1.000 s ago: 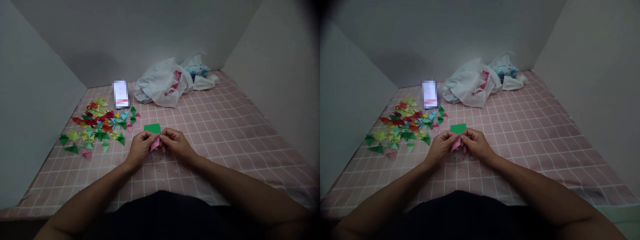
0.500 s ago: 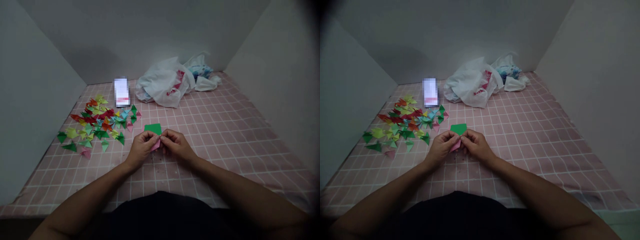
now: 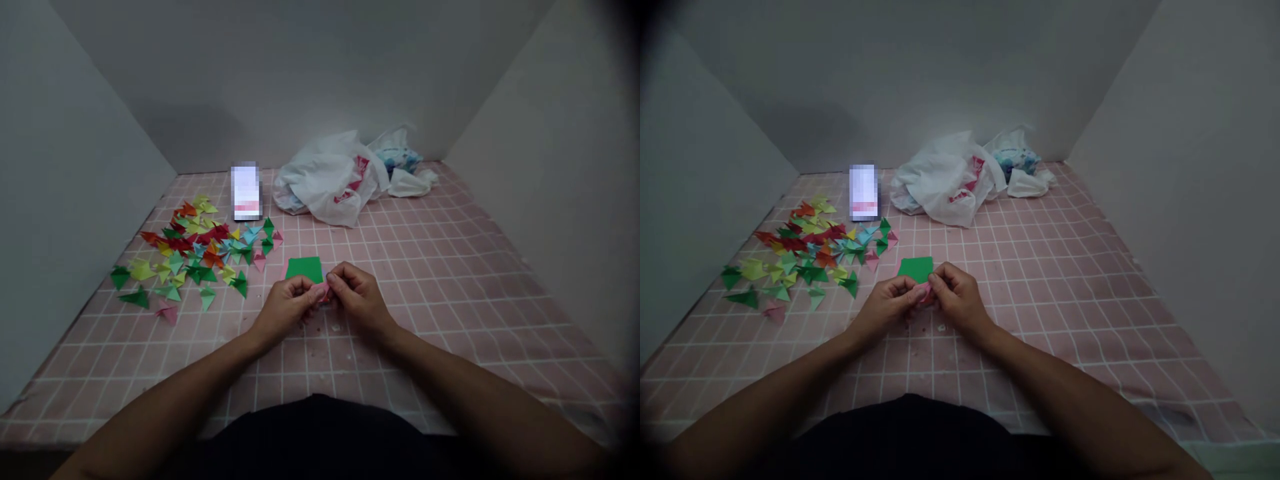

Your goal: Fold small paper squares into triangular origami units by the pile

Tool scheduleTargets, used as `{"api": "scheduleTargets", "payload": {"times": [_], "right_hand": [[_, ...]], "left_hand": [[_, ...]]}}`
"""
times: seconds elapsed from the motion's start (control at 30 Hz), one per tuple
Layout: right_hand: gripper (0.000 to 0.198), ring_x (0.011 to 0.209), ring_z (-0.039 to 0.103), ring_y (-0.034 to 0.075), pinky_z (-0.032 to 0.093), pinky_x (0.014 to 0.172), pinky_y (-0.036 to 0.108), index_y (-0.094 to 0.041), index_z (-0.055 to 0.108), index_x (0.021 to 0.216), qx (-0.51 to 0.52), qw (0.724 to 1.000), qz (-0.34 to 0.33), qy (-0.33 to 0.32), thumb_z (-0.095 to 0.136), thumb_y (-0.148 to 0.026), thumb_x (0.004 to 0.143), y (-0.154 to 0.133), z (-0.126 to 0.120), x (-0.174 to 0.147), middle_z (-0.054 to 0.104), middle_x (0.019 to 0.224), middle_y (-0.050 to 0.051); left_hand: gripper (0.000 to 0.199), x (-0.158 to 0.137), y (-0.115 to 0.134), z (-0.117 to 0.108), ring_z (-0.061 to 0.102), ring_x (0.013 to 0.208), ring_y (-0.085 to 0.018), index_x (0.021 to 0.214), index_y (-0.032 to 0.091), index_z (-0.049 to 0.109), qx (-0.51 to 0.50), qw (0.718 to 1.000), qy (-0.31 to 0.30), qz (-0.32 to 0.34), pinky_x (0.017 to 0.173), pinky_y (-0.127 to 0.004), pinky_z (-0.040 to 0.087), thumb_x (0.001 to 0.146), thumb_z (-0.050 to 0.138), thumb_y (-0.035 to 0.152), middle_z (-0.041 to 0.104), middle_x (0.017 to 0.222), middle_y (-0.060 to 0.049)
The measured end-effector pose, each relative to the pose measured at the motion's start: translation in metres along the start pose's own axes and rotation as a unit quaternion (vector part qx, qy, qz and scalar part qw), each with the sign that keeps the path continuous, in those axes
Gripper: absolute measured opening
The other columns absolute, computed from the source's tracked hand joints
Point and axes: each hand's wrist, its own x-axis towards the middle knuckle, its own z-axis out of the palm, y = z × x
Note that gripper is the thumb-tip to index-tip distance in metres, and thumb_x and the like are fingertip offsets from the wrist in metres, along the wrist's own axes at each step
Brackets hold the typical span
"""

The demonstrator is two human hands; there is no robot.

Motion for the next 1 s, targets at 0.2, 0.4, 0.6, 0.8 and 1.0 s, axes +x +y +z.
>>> {"api": "scheduleTargets", "payload": {"times": [0.2,0.4,0.6,0.8,1.0], "right_hand": [[0.031,0.048,0.047,0.011,0.035,0.047,0.024,-0.021,0.055,0.071,0.025,0.998,0.023,-0.054,0.061,-0.045,0.089,0.0011,-0.0001,0.0018,0.055,0.06,-0.003],[0.031,0.048,0.044,0.01,0.033,0.047,0.024,-0.02,0.057,0.066,-0.023,0.999,-0.008,-0.039,0.061,-0.04,0.088,-0.0002,0.0008,0.0011,0.052,0.055,-0.003],[0.032,0.043,0.043,0.01,0.032,0.045,0.023,-0.02,0.058,0.067,0.01,0.999,0.02,-0.025,0.061,-0.043,0.089,0.0008,0.0022,0.0001,0.052,0.051,-0.005],[0.033,0.042,0.046,0.009,0.033,0.045,0.023,-0.019,0.058,0.068,0.046,0.998,0.045,-0.024,0.063,-0.044,0.088,0.0049,0.0035,0.0026,0.055,0.05,-0.004],[0.032,0.04,0.046,0.009,0.033,0.043,0.022,-0.019,0.057,0.067,0.063,0.997,0.045,-0.002,0.064,-0.043,0.088,0.0074,0.004,0.001,0.055,0.05,-0.005]], "left_hand": [[0.036,0.0015,-0.0002,-0.0012,0.044,0.044,-0.007,0.07,0.018,0.057,0.002,1.0,-0.008,0.012,0.041,-0.02,0.034,0.075,0.075,0.049,0.052,0.054,0.004],[0.039,0.0019,0.003,-0.0024,0.045,0.045,-0.007,0.072,0.016,0.058,0.017,1.0,-0.019,-0.004,0.044,-0.02,0.035,0.073,0.074,0.052,0.054,0.056,0.004],[0.033,0.0015,0.0053,-0.0036,0.043,0.046,-0.007,0.073,0.017,0.06,0.028,0.999,-0.01,0.018,0.044,-0.02,0.033,0.077,0.072,0.047,0.053,0.055,0.005],[0.035,0.0065,0.0019,-0.0075,0.044,0.044,-0.007,0.069,0.017,0.058,0.025,0.999,0.024,0.014,0.042,-0.02,0.032,0.076,0.073,0.049,0.053,0.054,0.005],[0.04,0.0067,0.0028,-0.0098,0.044,0.043,-0.007,0.069,0.017,0.057,0.009,1.0,0.025,0.004,0.043,-0.019,0.035,0.075,0.074,0.052,0.054,0.053,0.005]]}}
